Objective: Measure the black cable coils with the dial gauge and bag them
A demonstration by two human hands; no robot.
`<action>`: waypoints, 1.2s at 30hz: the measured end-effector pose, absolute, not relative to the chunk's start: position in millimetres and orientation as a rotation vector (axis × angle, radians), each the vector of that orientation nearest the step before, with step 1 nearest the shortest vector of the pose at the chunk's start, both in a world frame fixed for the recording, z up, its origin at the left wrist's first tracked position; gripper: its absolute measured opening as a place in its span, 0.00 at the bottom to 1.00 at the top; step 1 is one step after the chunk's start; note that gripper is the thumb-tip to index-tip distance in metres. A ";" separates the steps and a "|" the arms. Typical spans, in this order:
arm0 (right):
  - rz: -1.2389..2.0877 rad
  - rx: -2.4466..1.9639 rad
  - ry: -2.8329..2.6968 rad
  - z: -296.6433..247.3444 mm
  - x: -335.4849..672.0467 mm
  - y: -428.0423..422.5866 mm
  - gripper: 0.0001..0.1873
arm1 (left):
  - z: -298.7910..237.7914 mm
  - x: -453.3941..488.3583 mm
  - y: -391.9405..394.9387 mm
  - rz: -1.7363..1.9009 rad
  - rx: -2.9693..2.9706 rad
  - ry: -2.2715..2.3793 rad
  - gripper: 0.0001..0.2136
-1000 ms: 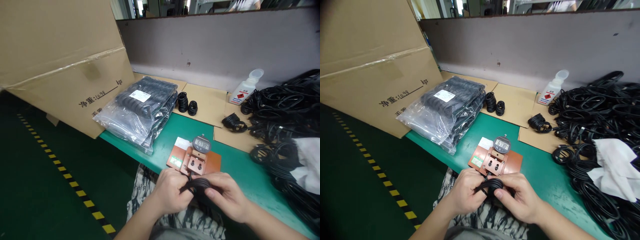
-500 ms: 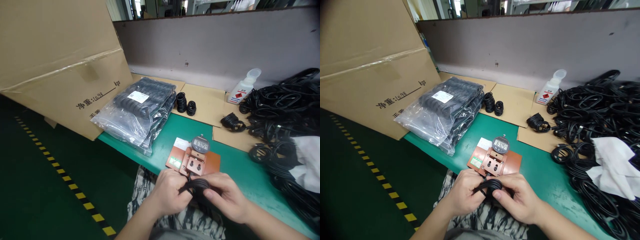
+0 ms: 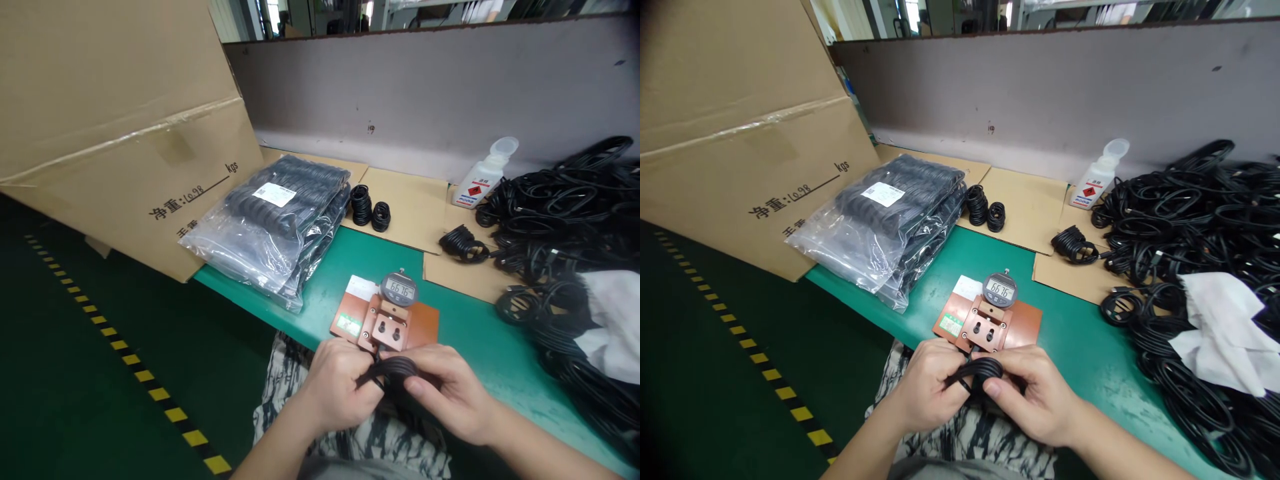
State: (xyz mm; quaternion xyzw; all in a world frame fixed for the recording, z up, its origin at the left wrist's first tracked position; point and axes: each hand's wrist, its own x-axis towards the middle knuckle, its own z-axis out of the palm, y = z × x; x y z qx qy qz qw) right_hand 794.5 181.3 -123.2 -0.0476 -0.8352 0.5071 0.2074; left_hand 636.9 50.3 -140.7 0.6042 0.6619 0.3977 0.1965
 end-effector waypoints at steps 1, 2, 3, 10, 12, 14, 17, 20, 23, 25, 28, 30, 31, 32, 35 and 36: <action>1.416 -0.134 -2.327 -123.0 794.3 181.2 0.19 | -140.7 637.0 50.3 1.112 1.693 1.853 0.14; 1.420 -0.136 -2.329 -122.9 794.2 181.1 0.19 | -140.6 637.0 50.2 1.110 1.693 1.853 0.14; 1.422 -0.137 -2.331 -122.9 794.1 181.0 0.20 | -140.5 636.9 50.2 1.107 1.692 1.850 0.14; 1.423 -0.137 -2.332 -122.9 794.2 180.7 0.20 | -139.1 636.5 50.5 1.089 1.691 1.856 0.13; 1.422 -0.136 -2.332 -122.6 794.2 180.7 0.21 | -138.6 636.4 50.4 1.087 1.690 1.859 0.13; 1.418 -0.137 -2.332 -122.3 794.1 180.6 0.21 | -138.3 636.4 50.3 1.079 1.687 1.861 0.13; 1.417 -0.141 -2.335 -121.8 794.0 180.4 0.21 | -138.2 636.5 50.3 1.066 1.682 1.865 0.13; 1.426 -0.144 -2.340 -121.7 794.0 180.6 0.21 | -138.4 636.8 50.3 1.069 1.686 1.858 0.13; 1.433 -0.153 -2.342 -122.2 794.3 180.9 0.22 | -138.5 636.7 50.3 1.073 1.685 1.852 0.13; 1.438 -0.160 -2.338 -122.6 794.5 181.0 0.21 | -138.5 636.6 50.4 1.074 1.683 1.851 0.13; 1.441 -0.159 -2.335 -122.8 794.5 181.0 0.21 | -138.6 636.4 50.6 1.071 1.685 1.850 0.13; 1.437 -0.155 -2.340 -122.7 794.4 180.9 0.21 | -138.8 636.4 50.7 1.066 1.684 1.856 0.13; 1.435 -0.154 -2.343 -122.7 794.3 180.8 0.21 | -138.9 636.4 50.7 1.064 1.684 1.859 0.13; 1.433 -0.153 -2.345 -122.6 794.3 180.7 0.21 | -139.0 636.4 50.7 1.063 1.684 1.862 0.13; 1.431 -0.153 -2.336 -122.8 794.4 180.6 0.21 | -138.9 636.2 50.6 1.066 1.686 1.855 0.13; 1.431 -0.153 -2.331 -122.8 794.5 180.5 0.21 | -138.7 636.3 50.6 1.069 1.689 1.853 0.13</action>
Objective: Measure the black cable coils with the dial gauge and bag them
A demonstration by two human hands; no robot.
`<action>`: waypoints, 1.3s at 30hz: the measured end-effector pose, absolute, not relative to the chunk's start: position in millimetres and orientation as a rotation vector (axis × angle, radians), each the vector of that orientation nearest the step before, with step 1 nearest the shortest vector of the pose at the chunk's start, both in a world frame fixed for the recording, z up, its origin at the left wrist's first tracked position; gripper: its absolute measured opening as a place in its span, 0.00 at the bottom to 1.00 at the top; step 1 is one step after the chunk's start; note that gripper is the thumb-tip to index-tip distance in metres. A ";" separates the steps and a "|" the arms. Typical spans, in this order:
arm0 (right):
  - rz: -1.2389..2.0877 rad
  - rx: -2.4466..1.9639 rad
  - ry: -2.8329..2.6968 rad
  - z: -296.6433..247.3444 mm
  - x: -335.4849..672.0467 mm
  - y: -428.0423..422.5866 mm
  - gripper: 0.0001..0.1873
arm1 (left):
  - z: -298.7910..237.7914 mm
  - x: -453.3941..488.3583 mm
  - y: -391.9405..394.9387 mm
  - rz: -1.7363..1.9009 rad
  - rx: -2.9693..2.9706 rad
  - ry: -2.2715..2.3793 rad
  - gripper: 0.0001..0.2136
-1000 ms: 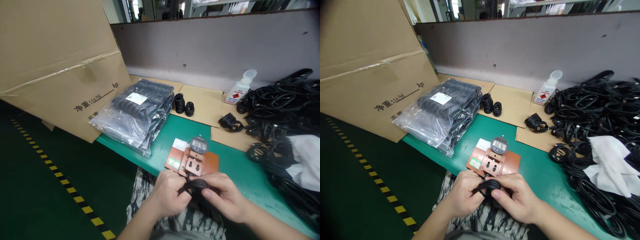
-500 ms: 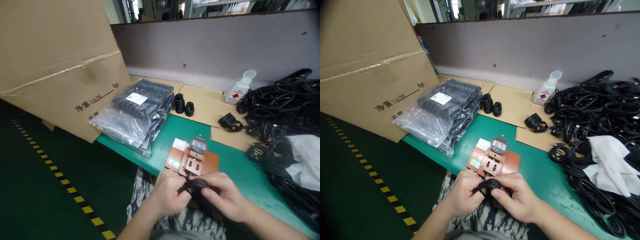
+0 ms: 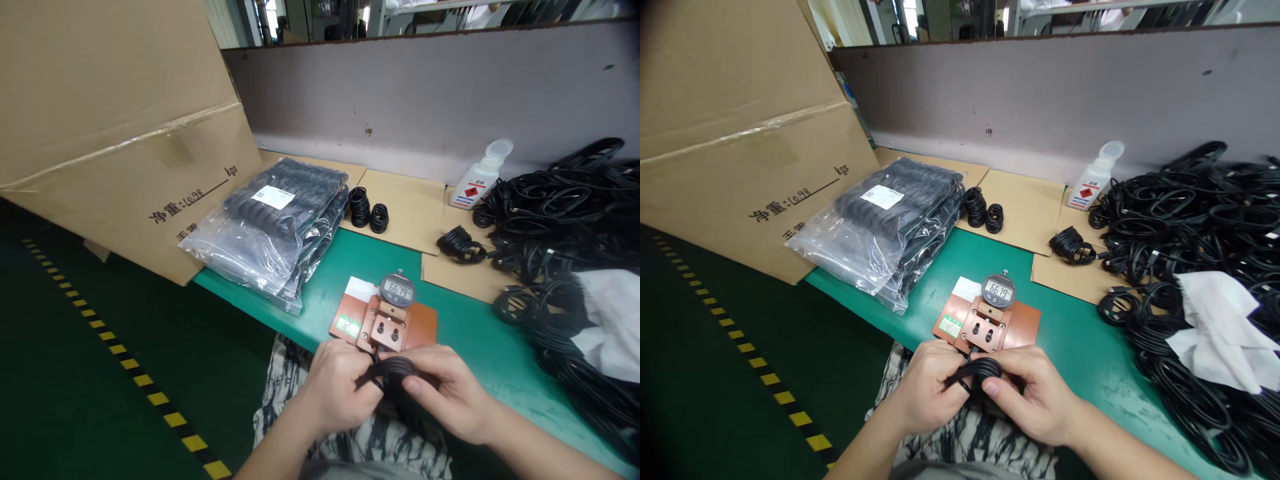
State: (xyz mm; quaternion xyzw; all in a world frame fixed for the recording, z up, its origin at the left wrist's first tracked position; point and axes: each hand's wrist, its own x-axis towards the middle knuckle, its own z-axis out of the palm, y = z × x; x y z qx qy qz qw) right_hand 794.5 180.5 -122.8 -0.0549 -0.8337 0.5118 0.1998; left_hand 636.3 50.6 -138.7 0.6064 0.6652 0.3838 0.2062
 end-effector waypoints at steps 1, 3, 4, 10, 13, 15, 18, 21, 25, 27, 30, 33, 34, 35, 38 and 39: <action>1.431 -0.155 -2.327 -122.9 794.6 180.5 0.20 | -138.5 636.3 50.7 1.071 1.691 1.854 0.13; 1.433 -0.157 -2.328 -122.9 794.6 180.5 0.20 | -137.8 636.5 50.8 1.073 1.696 1.858 0.13; 1.435 -0.158 -2.331 -122.8 794.6 180.6 0.20 | -137.5 636.6 50.9 1.073 1.698 1.860 0.13; 1.439 -0.150 -2.336 -121.9 794.2 181.0 0.20 | -136.2 637.1 51.4 1.066 1.700 1.870 0.13; 1.418 -0.136 -2.349 -122.5 794.9 180.9 0.18 | -136.8 637.6 50.1 1.088 1.715 1.873 0.13; 1.380 -0.104 -2.340 -123.6 795.7 180.2 0.14 | -137.7 638.8 47.0 1.104 1.754 1.881 0.13; 1.295 -0.046 -2.292 -125.4 797.1 178.3 0.13 | -138.6 642.7 38.2 1.104 1.782 1.912 0.12; 1.248 -0.023 -2.251 -126.9 798.8 176.0 0.13 | -136.8 648.7 27.5 1.088 1.706 1.879 0.10; 1.290 -0.095 -2.232 -128.5 801.1 172.8 0.10 | -130.4 657.1 17.2 1.038 1.544 1.810 0.04; 1.361 -0.155 -2.226 -128.8 801.6 171.5 0.07 | -128.4 660.8 14.5 1.064 1.458 1.780 0.05; 1.449 -0.171 -2.247 -128.7 801.4 171.0 0.08 | -130.6 665.7 12.9 1.146 1.292 1.771 0.21; 1.464 -0.153 -2.296 -128.7 800.8 172.0 0.07 | -137.4 669.0 13.6 1.247 1.197 1.781 0.24; 1.468 -0.152 -2.302 -128.8 800.7 172.5 0.07 | -139.6 669.7 14.3 1.279 1.194 1.784 0.22; 1.475 -0.154 -2.303 -128.9 800.4 172.8 0.07 | -141.3 670.4 15.3 1.303 1.195 1.791 0.19; 1.516 -0.160 -2.293 -128.9 799.6 173.1 0.08 | -142.0 672.2 18.7 1.324 1.104 1.808 0.11; 1.535 -0.167 -2.289 -128.6 799.3 173.0 0.07 | -140.7 672.6 19.9 1.326 1.023 1.782 0.10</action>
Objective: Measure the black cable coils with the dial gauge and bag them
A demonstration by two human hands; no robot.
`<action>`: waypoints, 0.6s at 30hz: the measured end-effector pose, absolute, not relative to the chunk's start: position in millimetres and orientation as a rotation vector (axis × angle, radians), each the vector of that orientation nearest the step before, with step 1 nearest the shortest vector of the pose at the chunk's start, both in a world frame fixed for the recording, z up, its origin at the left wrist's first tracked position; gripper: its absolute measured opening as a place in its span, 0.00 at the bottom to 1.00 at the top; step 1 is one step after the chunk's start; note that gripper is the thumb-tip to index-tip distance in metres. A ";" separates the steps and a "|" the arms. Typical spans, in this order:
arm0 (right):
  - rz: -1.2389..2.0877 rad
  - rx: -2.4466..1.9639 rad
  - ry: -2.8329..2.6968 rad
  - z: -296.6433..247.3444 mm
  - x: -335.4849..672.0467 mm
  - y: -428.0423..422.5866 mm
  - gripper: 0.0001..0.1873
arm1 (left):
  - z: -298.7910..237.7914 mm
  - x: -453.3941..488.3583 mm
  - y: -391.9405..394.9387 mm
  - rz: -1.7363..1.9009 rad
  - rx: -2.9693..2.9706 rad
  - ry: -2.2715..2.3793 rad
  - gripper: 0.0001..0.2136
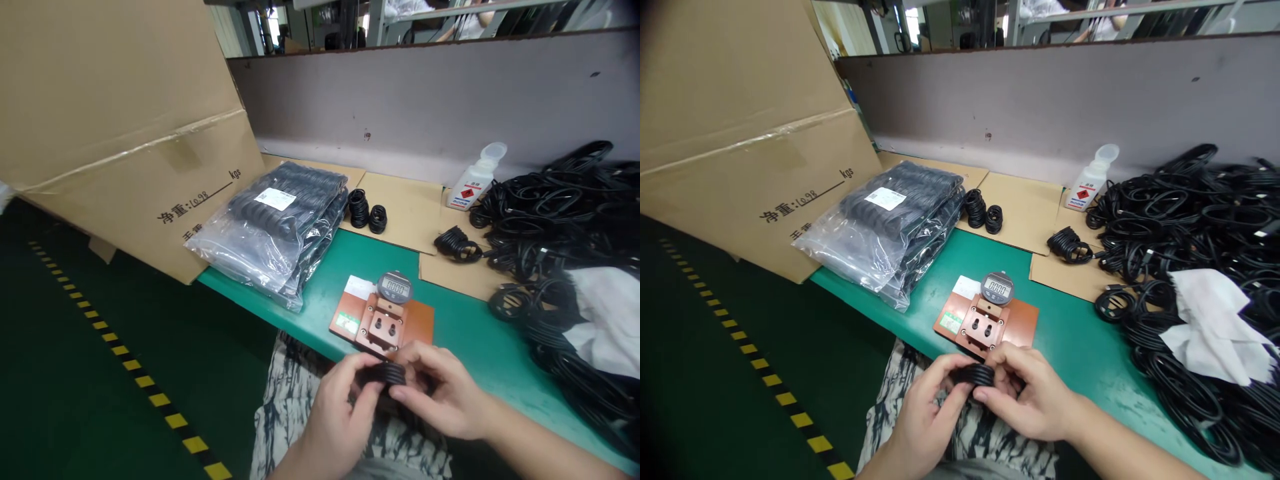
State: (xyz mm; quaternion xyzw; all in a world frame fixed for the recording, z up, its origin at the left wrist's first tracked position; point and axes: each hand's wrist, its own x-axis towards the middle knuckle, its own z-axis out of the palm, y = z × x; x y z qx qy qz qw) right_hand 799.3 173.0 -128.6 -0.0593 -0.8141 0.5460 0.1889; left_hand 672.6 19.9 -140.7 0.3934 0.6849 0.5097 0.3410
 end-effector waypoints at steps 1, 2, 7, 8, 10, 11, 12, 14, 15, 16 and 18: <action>1.555 -0.178 -2.284 -128.2 799.1 172.9 0.06 | -138.9 672.9 21.0 1.323 0.921 1.728 0.08; 1.572 -0.191 -2.280 -127.6 799.0 172.9 0.06 | -136.5 673.0 22.0 1.318 0.811 1.651 0.07; 1.679 -0.225 -2.241 -125.1 799.6 173.5 0.06 | -125.5 671.8 24.6 1.340 0.526 1.266 0.11; 1.711 -0.240 -2.222 -125.0 799.7 173.8 0.07 | -124.7 672.2 24.5 1.355 0.526 1.238 0.12; 1.795 -0.289 -2.171 -125.5 799.7 174.4 0.09 | -124.9 674.1 24.0 1.358 0.523 1.224 0.15; 1.845 -0.317 -2.142 -126.0 799.7 174.6 0.10 | -125.6 675.6 23.7 1.344 0.517 1.235 0.16; 1.895 -0.336 -2.112 -126.6 799.8 174.9 0.11 | -126.4 677.1 23.5 1.331 0.509 1.258 0.16; 1.968 -0.363 -2.073 -127.5 800.2 175.3 0.13 | -127.4 679.9 23.6 1.310 0.507 1.312 0.14; 1.985 -0.365 -2.065 -127.8 800.5 175.4 0.13 | -127.3 680.8 23.7 1.307 0.517 1.337 0.12; 1.990 -0.362 -2.063 -128.0 800.8 175.6 0.13 | -126.7 681.3 23.9 1.307 0.530 1.360 0.11; 1.994 -0.344 -2.062 -127.8 801.5 175.7 0.13 | -124.3 681.5 24.4 1.310 0.552 1.384 0.10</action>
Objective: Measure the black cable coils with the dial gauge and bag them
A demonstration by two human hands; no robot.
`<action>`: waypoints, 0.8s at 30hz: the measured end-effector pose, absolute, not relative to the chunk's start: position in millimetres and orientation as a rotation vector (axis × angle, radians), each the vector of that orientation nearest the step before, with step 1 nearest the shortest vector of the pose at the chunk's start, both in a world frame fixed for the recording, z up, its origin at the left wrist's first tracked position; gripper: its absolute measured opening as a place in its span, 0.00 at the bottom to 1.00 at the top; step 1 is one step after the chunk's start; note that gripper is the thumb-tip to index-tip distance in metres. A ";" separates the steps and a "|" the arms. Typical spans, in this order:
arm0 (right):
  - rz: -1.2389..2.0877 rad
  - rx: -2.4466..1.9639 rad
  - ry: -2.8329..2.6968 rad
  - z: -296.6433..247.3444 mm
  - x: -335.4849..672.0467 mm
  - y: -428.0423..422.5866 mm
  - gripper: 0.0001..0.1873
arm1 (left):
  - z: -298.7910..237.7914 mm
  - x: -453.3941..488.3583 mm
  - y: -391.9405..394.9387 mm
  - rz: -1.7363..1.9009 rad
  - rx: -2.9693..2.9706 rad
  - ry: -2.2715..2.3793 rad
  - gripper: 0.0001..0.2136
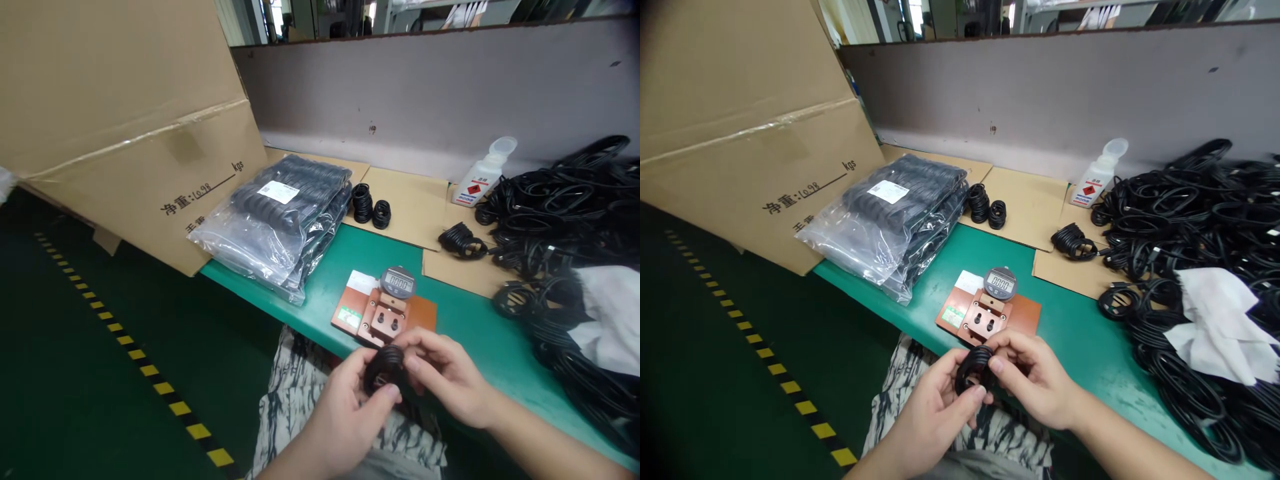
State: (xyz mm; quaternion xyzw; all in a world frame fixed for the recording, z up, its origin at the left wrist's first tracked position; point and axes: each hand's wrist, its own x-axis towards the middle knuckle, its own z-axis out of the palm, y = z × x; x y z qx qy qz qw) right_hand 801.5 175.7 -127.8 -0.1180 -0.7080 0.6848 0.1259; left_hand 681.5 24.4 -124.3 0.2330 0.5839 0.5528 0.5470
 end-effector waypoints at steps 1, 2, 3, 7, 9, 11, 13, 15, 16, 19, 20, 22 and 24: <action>1.996 -0.330 -2.060 -127.5 801.8 175.8 0.12 | -122.9 681.3 24.7 1.313 0.559 1.386 0.10; 1.998 -0.310 -2.057 -127.2 802.0 175.8 0.11 | -121.4 681.0 25.0 1.317 0.563 1.388 0.10; 1.996 -0.289 -2.059 -127.0 802.1 175.7 0.10 | -120.0 680.7 25.3 1.318 0.566 1.388 0.10; 1.889 -0.215 -2.134 -127.6 802.7 175.6 0.09 | -117.5 678.9 26.5 1.291 0.641 1.441 0.08; 1.810 -0.199 -2.176 -128.7 803.0 175.7 0.09 | -118.5 678.1 27.3 1.268 0.720 1.496 0.07; 1.761 -0.184 -2.202 -129.4 803.3 175.8 0.09 | -120.4 677.6 27.9 1.251 0.792 1.565 0.07; 1.738 -0.175 -2.225 -129.1 803.3 175.7 0.08 | -122.1 677.6 28.5 1.243 0.858 1.625 0.07; 1.722 -0.185 -2.249 -128.0 802.9 175.6 0.06 | -122.9 677.8 28.9 1.248 0.929 1.668 0.07; 1.712 -0.189 -2.260 -127.3 802.6 175.6 0.06 | -123.0 677.9 29.1 1.246 0.962 1.689 0.07; 1.685 -0.191 -2.282 -125.3 801.2 175.7 0.07 | -123.1 678.9 29.8 1.218 1.006 1.781 0.05; 1.678 -0.185 -2.286 -124.7 800.6 175.8 0.07 | -123.5 679.7 30.0 1.217 1.000 1.805 0.04; 1.666 -0.170 -2.289 -123.5 799.6 175.7 0.07 | -125.7 681.8 30.6 1.243 0.962 1.813 0.04; 1.648 -0.158 -2.292 -122.7 799.1 175.4 0.07 | -128.9 683.8 31.1 1.297 0.905 1.772 0.05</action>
